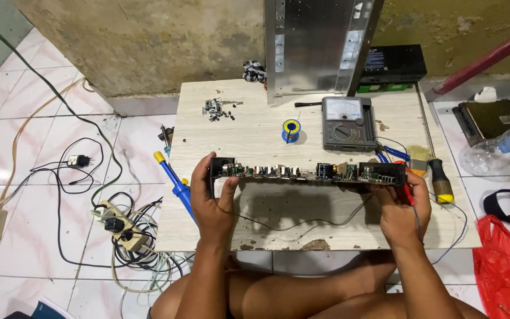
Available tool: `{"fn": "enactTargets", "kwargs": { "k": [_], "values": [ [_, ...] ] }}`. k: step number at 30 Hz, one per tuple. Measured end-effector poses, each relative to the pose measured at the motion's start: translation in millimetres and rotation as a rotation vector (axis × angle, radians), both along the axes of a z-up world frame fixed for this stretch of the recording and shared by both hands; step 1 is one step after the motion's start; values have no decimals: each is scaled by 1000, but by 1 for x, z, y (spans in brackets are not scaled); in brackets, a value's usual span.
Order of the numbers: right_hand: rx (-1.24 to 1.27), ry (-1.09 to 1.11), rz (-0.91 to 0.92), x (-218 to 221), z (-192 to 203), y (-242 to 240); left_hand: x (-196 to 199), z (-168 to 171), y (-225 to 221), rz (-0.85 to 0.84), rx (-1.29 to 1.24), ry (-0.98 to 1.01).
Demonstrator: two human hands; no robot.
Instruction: Testing components and traces on a printed circuit board using a multimeter for diagnostics.
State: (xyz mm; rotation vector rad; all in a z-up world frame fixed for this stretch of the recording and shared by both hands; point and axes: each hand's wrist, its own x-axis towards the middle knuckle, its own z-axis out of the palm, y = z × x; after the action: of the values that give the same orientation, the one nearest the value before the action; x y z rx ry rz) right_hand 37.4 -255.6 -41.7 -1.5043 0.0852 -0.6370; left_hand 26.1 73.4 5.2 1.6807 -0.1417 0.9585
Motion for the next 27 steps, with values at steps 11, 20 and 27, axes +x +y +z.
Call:
{"fn": "enactTargets", "kwargs": {
  "k": [11,20,27],
  "values": [
    [-153,106,-65,-28,13,-3,-8,6,27,-35,126,153],
    [-50,157,-137,-55,17,23,8,14,11,-52,80,114],
    [-690,71,299,-52,-11,32,4,26,8,-56,68,206]
  ]
}}
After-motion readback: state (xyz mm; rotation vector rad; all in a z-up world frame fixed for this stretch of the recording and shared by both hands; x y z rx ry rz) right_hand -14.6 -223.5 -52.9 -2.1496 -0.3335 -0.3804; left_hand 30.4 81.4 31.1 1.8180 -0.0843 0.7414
